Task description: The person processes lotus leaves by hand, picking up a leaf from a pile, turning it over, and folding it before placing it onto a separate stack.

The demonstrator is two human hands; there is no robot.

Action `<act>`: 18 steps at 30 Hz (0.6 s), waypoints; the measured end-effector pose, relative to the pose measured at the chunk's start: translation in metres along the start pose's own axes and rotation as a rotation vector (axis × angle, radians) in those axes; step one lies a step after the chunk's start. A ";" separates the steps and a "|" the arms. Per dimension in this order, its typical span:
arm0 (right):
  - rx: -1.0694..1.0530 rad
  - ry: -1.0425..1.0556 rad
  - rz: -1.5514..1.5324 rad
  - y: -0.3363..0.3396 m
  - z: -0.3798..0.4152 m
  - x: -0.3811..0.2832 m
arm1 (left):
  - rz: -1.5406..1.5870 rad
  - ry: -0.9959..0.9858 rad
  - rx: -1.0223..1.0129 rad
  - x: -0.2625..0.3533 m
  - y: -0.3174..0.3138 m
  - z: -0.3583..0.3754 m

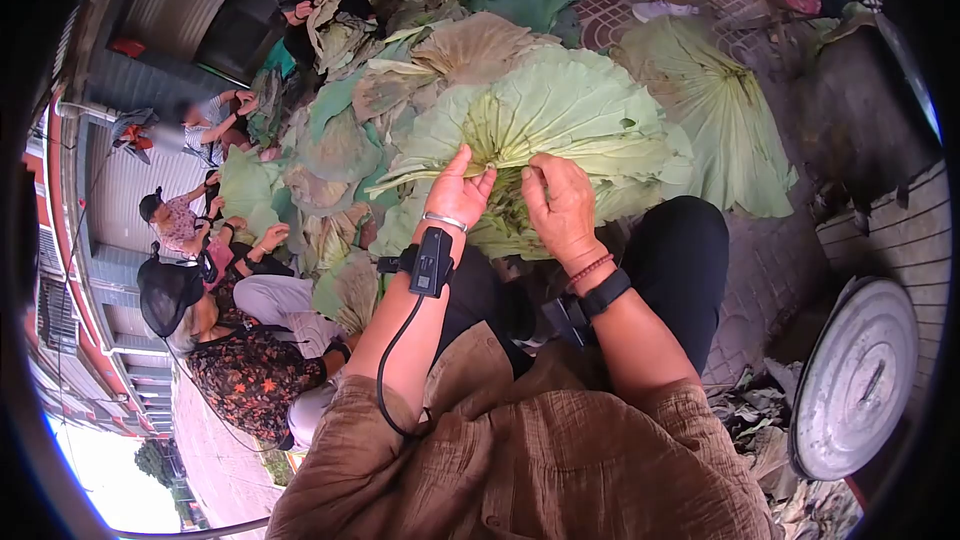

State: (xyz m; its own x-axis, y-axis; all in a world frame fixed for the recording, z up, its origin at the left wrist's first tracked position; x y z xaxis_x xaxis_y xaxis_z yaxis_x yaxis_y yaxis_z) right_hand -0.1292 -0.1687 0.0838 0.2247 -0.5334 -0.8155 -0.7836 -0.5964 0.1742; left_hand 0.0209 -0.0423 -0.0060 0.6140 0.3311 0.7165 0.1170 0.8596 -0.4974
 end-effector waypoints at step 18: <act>0.022 0.206 0.479 0.002 -0.013 -0.013 | 0.041 0.041 -0.338 0.004 -0.023 0.046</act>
State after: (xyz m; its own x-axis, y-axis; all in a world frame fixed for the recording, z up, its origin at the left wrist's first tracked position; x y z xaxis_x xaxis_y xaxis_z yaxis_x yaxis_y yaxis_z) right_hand -0.1261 -0.1708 0.1020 -0.0542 -0.8517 -0.5212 -0.8378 -0.2452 0.4879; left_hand -0.0158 -0.0427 0.0306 0.6533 0.3412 0.6759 0.3391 0.6662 -0.6642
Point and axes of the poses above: each hand's wrist, its own z-axis away from the middle knuckle, its own y-axis out of the back of the hand, x = y × z, the point moved 9 cm from there along -z, towards the middle knuckle, and after that the axes turned 1 degree about -z, right-handed, at the moved point
